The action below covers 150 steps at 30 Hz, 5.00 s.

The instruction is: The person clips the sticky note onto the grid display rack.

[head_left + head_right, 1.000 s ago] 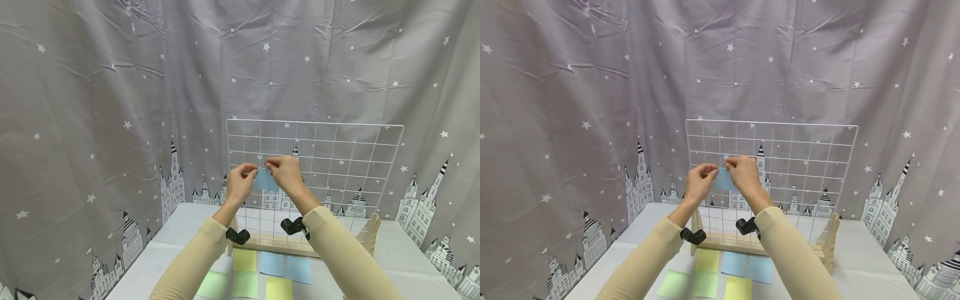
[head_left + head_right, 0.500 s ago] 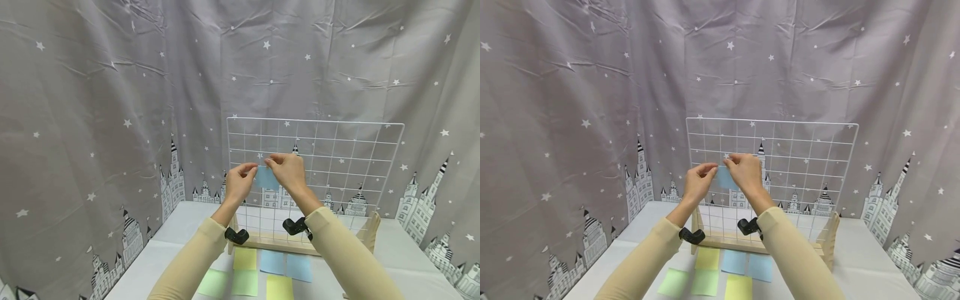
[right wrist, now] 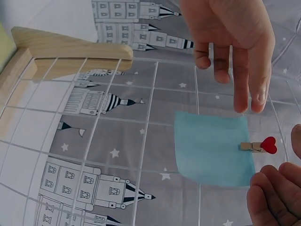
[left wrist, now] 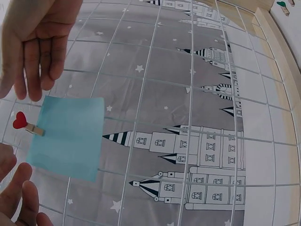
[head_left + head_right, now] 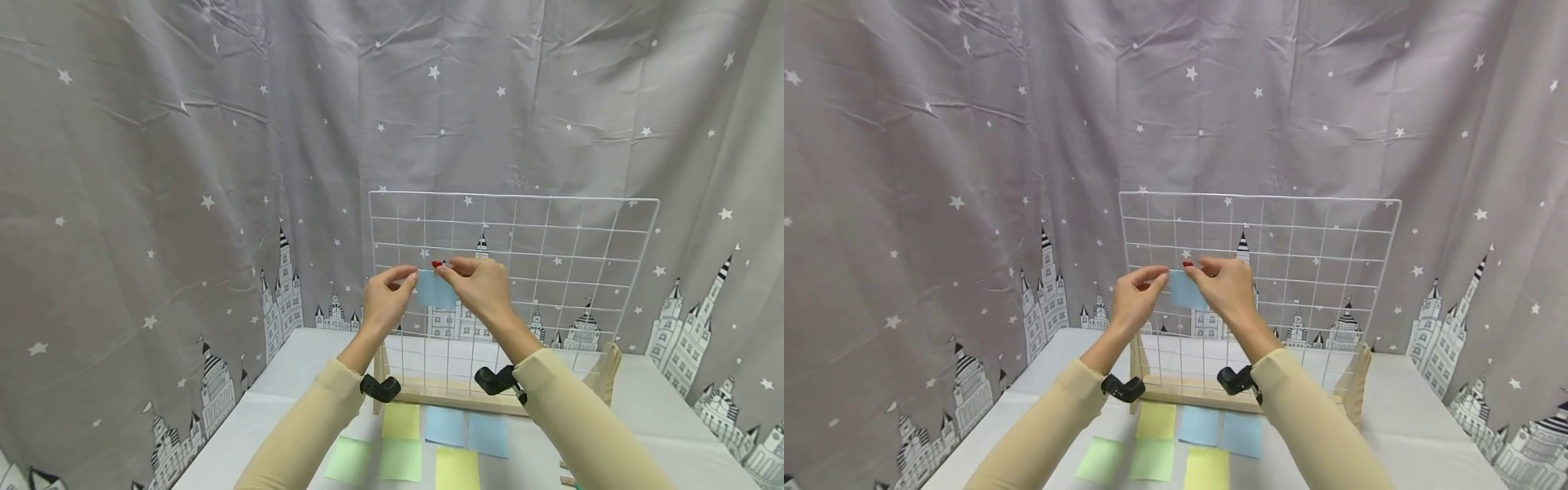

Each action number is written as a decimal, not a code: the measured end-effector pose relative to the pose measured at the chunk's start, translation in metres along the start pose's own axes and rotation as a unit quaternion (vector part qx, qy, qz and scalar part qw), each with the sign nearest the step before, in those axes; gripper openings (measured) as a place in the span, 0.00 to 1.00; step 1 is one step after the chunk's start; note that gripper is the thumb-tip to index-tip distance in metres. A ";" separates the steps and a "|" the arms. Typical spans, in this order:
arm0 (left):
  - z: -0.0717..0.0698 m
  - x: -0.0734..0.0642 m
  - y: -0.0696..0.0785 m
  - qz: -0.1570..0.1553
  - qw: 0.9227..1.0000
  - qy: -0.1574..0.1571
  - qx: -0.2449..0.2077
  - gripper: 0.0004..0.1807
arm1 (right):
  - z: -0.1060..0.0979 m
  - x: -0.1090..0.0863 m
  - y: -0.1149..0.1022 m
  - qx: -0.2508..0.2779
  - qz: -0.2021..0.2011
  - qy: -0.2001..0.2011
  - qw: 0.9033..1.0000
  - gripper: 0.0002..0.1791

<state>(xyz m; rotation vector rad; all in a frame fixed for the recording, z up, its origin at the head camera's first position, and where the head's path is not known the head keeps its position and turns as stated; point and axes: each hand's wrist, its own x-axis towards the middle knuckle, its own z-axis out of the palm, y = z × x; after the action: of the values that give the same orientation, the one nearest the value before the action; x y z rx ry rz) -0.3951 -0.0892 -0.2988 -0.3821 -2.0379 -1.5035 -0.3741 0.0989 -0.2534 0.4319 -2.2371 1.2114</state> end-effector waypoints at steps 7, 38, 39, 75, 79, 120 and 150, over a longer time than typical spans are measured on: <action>-0.004 -0.004 -0.002 0.004 1.000 -0.017 0.013 0.12 | -0.004 -0.007 0.007 0.015 0.016 -0.010 1.000 0.24; -0.010 -0.018 -0.016 0.022 0.998 -0.049 0.020 0.13 | -0.029 -0.050 0.065 0.010 0.073 0.017 0.997 0.17; -0.010 -0.019 -0.017 0.021 0.998 -0.049 0.021 0.14 | -0.029 -0.051 0.066 0.006 0.073 0.020 0.997 0.16; -0.023 -0.053 -0.044 -0.016 0.997 -0.055 0.047 0.10 | -0.041 -0.083 0.100 -0.044 0.092 -0.026 0.994 0.08; -0.029 -0.058 -0.050 -0.024 0.997 -0.055 0.058 0.10 | -0.046 -0.089 0.108 -0.047 0.101 -0.028 0.993 0.08; -0.071 -0.112 -0.110 -0.097 0.987 -0.042 0.122 0.10 | -0.081 -0.151 0.161 -0.066 0.198 -0.042 0.977 0.13; -0.082 -0.145 -0.139 -0.143 0.978 -0.036 0.149 0.04 | -0.100 -0.188 0.198 -0.087 0.292 -0.050 0.951 0.18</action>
<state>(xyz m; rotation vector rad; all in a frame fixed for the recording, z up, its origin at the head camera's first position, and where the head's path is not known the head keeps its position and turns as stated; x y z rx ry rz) -0.3322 -0.1967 -0.4770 -0.0237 -2.4128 -1.3236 -0.2958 0.2934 -0.4541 -0.2704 -2.6306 1.2673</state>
